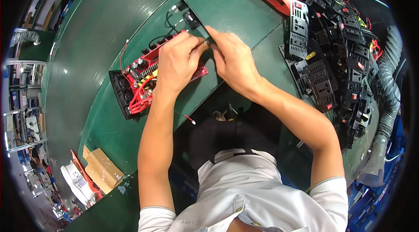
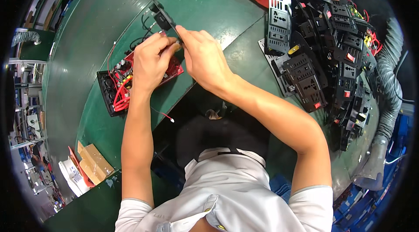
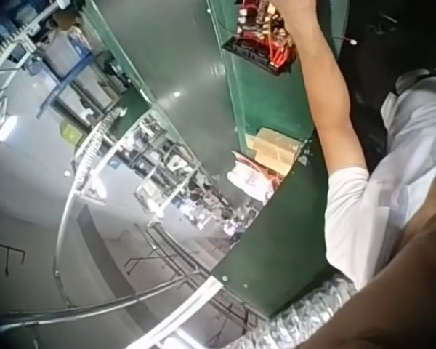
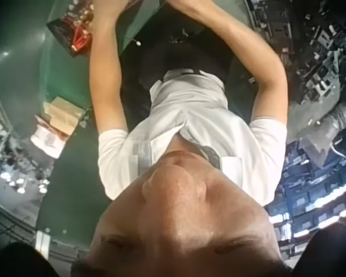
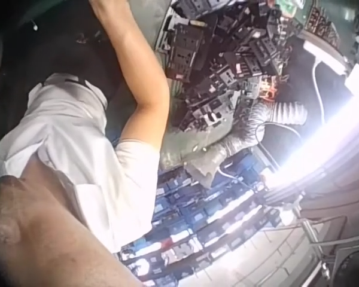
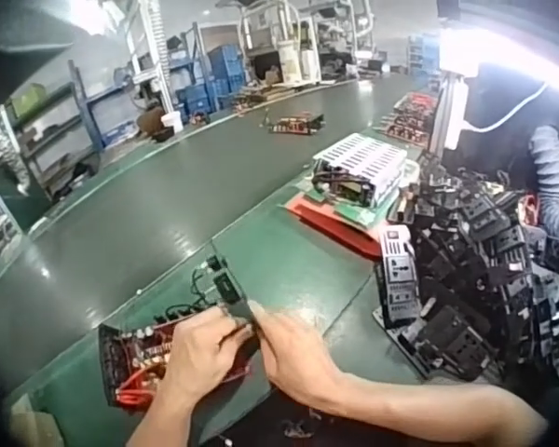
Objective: The recorder is assembling electronic components by connecting internal wiring from a plastic housing to a circuit board and then fitting the housing pieces together.
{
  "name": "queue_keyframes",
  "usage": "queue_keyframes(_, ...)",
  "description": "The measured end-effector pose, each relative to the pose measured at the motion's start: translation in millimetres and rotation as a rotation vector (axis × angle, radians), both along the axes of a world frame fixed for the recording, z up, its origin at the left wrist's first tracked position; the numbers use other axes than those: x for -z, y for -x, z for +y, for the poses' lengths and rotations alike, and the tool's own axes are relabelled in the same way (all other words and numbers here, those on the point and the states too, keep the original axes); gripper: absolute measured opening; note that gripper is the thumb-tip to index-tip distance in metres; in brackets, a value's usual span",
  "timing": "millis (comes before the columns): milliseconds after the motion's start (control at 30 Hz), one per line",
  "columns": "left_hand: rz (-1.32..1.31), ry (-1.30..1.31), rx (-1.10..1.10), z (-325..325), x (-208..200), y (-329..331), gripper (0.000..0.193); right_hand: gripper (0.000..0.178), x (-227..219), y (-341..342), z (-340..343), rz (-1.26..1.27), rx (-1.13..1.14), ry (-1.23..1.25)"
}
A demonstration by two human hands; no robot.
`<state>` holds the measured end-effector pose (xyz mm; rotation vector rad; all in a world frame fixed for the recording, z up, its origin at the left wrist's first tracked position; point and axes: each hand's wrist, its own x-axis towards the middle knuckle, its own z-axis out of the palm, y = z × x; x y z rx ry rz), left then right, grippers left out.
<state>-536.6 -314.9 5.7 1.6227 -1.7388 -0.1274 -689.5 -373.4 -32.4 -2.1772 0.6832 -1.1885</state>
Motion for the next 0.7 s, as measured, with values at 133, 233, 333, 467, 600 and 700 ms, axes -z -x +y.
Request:
queue_keyframes(133,0.077,-0.045,0.008,1,11,-3,0.015,0.039,-1,2,1,0.108,-0.005,-0.108)
queue_keyframes(233,0.262,-0.099,-0.027,0,8,-4,0.018,0.037,-8,4,-2,0.124,-0.015,-0.176)
queue_keyframes(333,0.586,0.006,0.079,-1,3,-1,0.05,0.035,2,8,-17,0.162,0.052,-0.082)
queue_keyframes(467,0.848,0.018,0.213,1,-3,-5,0.064,0.039,2,9,-22,0.194,0.175,-0.029)
queue_keyframes(600,0.811,-0.002,0.223,4,4,-2,0.07,0.028,-34,9,-22,0.07,0.084,-0.185)
queue_keyframes(700,0.747,0.009,0.239,7,-3,3,0.072,0.015,-56,3,-15,0.132,-0.04,-0.138)
